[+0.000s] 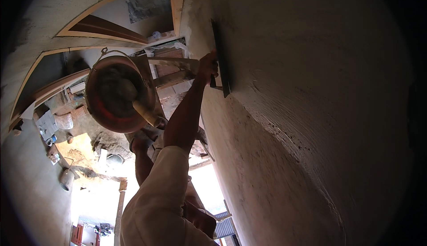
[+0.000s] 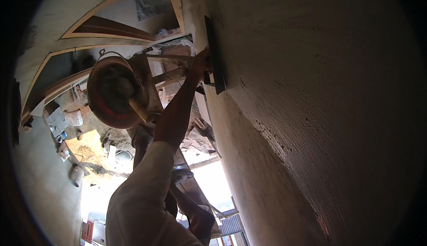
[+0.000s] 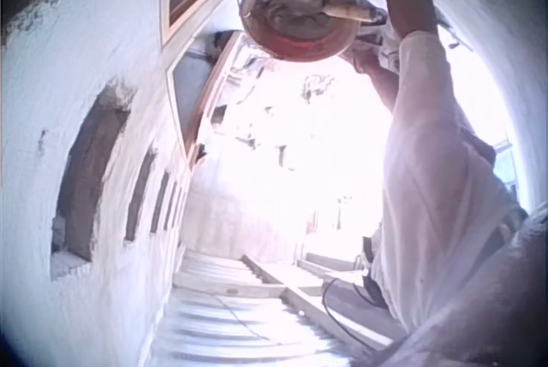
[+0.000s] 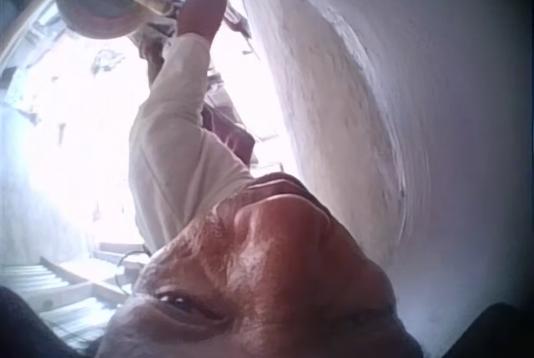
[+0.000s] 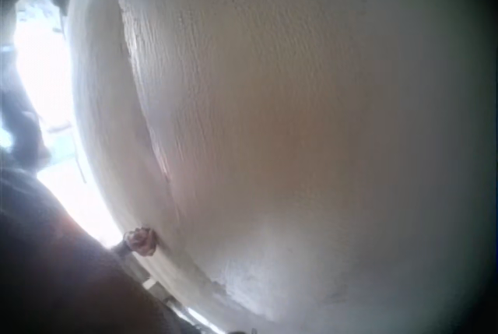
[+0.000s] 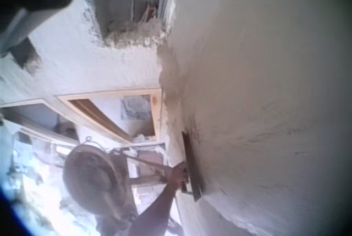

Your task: The person scoops plaster onto a hawk and then applies it to a concrete wall using a trowel, smoothing the surface with repeated strokes.

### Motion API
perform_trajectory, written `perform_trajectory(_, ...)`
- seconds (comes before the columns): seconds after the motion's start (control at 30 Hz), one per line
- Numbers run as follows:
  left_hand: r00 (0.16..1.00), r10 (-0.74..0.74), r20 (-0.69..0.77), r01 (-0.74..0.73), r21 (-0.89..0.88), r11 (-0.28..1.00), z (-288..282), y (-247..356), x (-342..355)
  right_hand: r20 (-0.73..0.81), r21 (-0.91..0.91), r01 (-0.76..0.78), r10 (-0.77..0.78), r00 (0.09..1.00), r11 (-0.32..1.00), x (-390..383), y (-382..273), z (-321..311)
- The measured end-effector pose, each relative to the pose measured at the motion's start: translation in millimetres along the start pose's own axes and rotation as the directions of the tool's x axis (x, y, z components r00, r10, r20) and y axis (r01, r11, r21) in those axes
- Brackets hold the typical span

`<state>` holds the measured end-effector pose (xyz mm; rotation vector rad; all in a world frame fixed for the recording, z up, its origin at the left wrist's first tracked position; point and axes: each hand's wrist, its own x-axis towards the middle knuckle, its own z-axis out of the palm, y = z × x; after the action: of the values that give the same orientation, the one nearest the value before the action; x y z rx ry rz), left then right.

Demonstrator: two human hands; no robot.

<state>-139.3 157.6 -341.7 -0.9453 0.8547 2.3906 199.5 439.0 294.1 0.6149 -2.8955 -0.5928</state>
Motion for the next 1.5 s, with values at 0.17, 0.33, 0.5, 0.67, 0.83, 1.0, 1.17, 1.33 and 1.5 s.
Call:
perform_trajectory(0.17, 0.990, 0.143, 0.020, -0.144, 0.092, 0.985, 71.7, 56.2, -80.8, -0.041, 0.042, -0.004, 0.006, 0.999, 0.999, -7.0, 6.3, -14.5)
perform_trajectory(0.33, 0.973, 0.231, -0.006, -0.226, 0.179, 0.958, 155.0, 117.1, -173.3, -0.086, 0.097, -0.007, 0.016, 0.996, 0.995, -13.1, 12.1, -32.4)
perform_trajectory(0.5, 0.879, 0.475, 0.051, -0.461, 0.351, 0.815, 236.2, 176.4, -267.0, -0.137, 0.157, 0.009, 0.012, 0.990, 0.987, -17.6, 15.7, -51.7)
perform_trajectory(0.67, 0.673, 0.726, 0.143, -0.694, 0.461, 0.552, 326.1, 199.4, -394.8, -0.230, 0.218, 0.079, -0.028, 0.973, 0.973, -33.3, 22.3, -66.1)
perform_trajectory(0.83, 0.551, 0.705, 0.446, -0.815, 0.468, 0.341, 376.4, 167.7, -527.4, -0.132, 0.322, 0.009, 0.035, 0.991, 0.947, -26.6, 8.2, -95.6)
perform_trajectory(1.0, 0.439, 0.582, 0.685, -0.892, 0.253, 0.375, 360.8, 143.1, -598.6, -0.095, 0.361, -0.053, 0.093, 0.991, 0.931, -44.8, 15.8, -81.8)
perform_trajectory(1.17, 0.852, 0.461, 0.247, -0.516, 0.261, 0.815, 227.1, 105.9, -452.9, 0.028, 0.215, -0.128, 0.125, 0.992, 0.968, -23.5, 4.8, -105.3)
perform_trajectory(1.33, 0.978, 0.086, -0.189, -0.048, 0.195, 0.980, 47.8, 28.1, -249.5, -0.043, 0.103, -0.047, 0.052, 0.998, 0.994, -55.2, 20.3, -88.7)
perform_trajectory(1.5, 0.993, 0.014, -0.119, 0.004, 0.147, 0.989, 28.3, -38.4, -155.1, -0.116, 0.006, 0.071, -0.070, 0.991, 0.997, -44.4, 14.0, -74.2)
